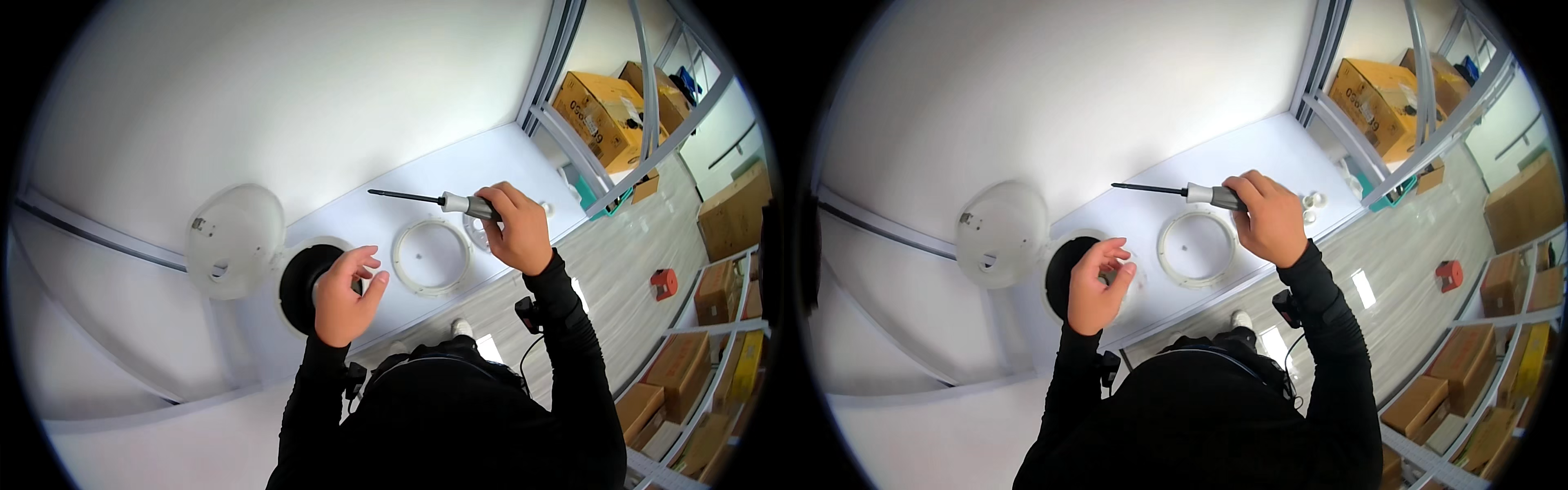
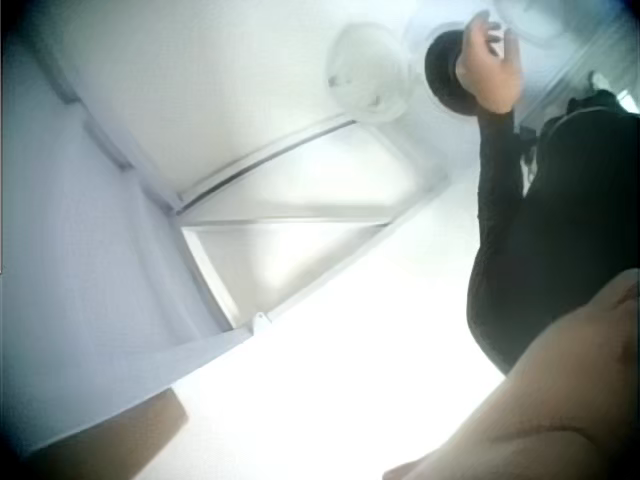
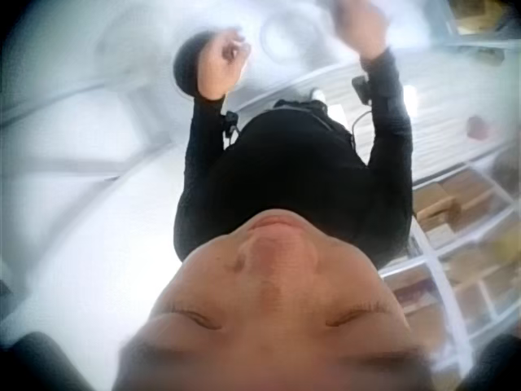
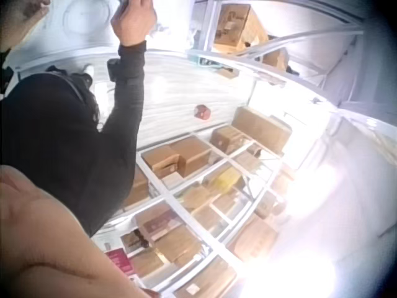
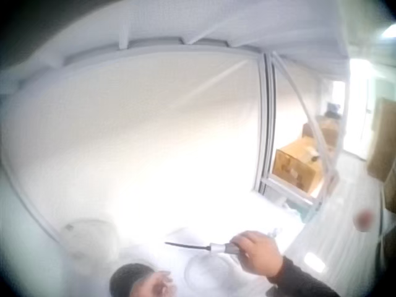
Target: The person assembles a white rice cooker by hand, using a screwdriver to secure the lid and a metal steaming tray. They open and close the lid multiple times, tighten screws on the lid, and then attach the steaming tray to the cooker body.
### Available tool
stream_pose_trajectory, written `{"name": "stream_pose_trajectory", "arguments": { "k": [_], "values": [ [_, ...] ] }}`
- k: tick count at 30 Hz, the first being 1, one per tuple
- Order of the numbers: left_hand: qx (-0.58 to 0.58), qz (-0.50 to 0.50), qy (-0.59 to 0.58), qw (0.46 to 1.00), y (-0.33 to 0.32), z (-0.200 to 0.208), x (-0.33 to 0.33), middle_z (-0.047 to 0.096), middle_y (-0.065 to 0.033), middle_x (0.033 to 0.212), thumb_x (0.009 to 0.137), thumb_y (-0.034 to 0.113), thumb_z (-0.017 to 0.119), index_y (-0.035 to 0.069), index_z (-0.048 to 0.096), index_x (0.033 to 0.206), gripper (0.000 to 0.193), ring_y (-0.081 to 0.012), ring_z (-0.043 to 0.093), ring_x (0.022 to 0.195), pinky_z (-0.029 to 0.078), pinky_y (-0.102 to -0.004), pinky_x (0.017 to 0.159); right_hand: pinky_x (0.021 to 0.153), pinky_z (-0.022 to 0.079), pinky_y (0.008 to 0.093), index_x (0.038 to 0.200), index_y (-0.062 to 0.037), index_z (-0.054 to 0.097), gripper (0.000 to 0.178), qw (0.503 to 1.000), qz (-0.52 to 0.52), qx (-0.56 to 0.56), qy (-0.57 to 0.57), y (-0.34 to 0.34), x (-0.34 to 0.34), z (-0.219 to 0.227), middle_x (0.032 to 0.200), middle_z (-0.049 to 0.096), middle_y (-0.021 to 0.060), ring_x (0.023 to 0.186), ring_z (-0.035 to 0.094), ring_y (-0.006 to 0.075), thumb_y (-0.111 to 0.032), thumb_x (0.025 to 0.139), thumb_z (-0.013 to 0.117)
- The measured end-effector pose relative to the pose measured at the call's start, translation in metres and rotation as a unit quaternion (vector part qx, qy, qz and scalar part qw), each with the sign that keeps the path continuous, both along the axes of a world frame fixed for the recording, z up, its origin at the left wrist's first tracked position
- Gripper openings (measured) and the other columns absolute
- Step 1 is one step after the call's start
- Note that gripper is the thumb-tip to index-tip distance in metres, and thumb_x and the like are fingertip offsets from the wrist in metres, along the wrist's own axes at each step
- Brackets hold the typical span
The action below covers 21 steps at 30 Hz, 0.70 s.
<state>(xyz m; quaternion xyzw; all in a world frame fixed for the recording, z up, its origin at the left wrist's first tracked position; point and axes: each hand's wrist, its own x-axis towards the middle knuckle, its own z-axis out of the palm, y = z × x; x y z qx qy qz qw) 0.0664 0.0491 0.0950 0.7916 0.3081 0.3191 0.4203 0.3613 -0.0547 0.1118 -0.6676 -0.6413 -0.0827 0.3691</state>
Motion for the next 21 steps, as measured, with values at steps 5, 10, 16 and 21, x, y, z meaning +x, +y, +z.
{"name": "stream_pose_trajectory", "arguments": {
  "k": [5, 10, 16, 21],
  "values": [
    [0.040, 0.005, 0.086, 0.995, -0.024, -0.021, 0.059, 0.071, -0.0074, 0.099, 0.089, 0.012, 0.075, 0.007, 0.065, 0.125, 0.038, -0.0223, 0.064, 0.076, 0.053, -0.0345, 0.069, 0.066, 0.053, 0.0396, 0.105, -0.0075, 0.067, 0.030, 0.998, 0.027, -0.024, 0.056, -0.015, 0.052, -0.001, 0.086, 0.066, 0.0093, 0.076, 0.066, 0.0322, -0.003, 0.077, 0.074],
    [0.102, 0.049, 0.194, 0.974, -0.011, -0.112, 0.107, 0.069, -0.0108, 0.100, 0.088, 0.010, 0.073, 0.006, 0.067, 0.117, 0.029, -0.0290, 0.066, 0.083, 0.054, -0.0403, 0.074, 0.067, 0.054, 0.0376, 0.103, -0.0052, 0.067, 0.026, 0.993, 0.057, -0.029, 0.099, -0.028, 0.095, -0.017, 0.087, 0.068, 0.0117, 0.076, 0.068, 0.0321, -0.012, 0.081, 0.080],
    [0.075, 0.142, 0.331, 0.930, -0.020, -0.186, 0.127, 0.062, -0.0122, 0.117, 0.092, 0.014, 0.067, 0.008, 0.065, 0.119, 0.027, -0.0361, 0.064, 0.106, 0.055, -0.0495, 0.083, 0.065, 0.053, 0.0369, 0.104, -0.0044, 0.068, 0.028, 0.987, 0.119, -0.037, 0.100, -0.044, 0.126, -0.025, 0.085, 0.067, 0.0131, 0.073, 0.067, 0.0334, -0.011, 0.081, 0.082],
    [0.057, 0.211, 0.326, 0.920, -0.021, -0.207, 0.139, 0.061, -0.0146, 0.115, 0.094, 0.018, 0.066, 0.008, 0.064, 0.114, 0.022, -0.0390, 0.066, 0.097, 0.054, -0.0508, 0.080, 0.061, 0.049, 0.0381, 0.100, -0.0036, 0.070, 0.031, 0.984, 0.146, -0.021, 0.100, -0.055, 0.146, -0.038, 0.080, 0.066, 0.0135, 0.068, 0.065, 0.0350, -0.009, 0.073, 0.083]
  ]
}}
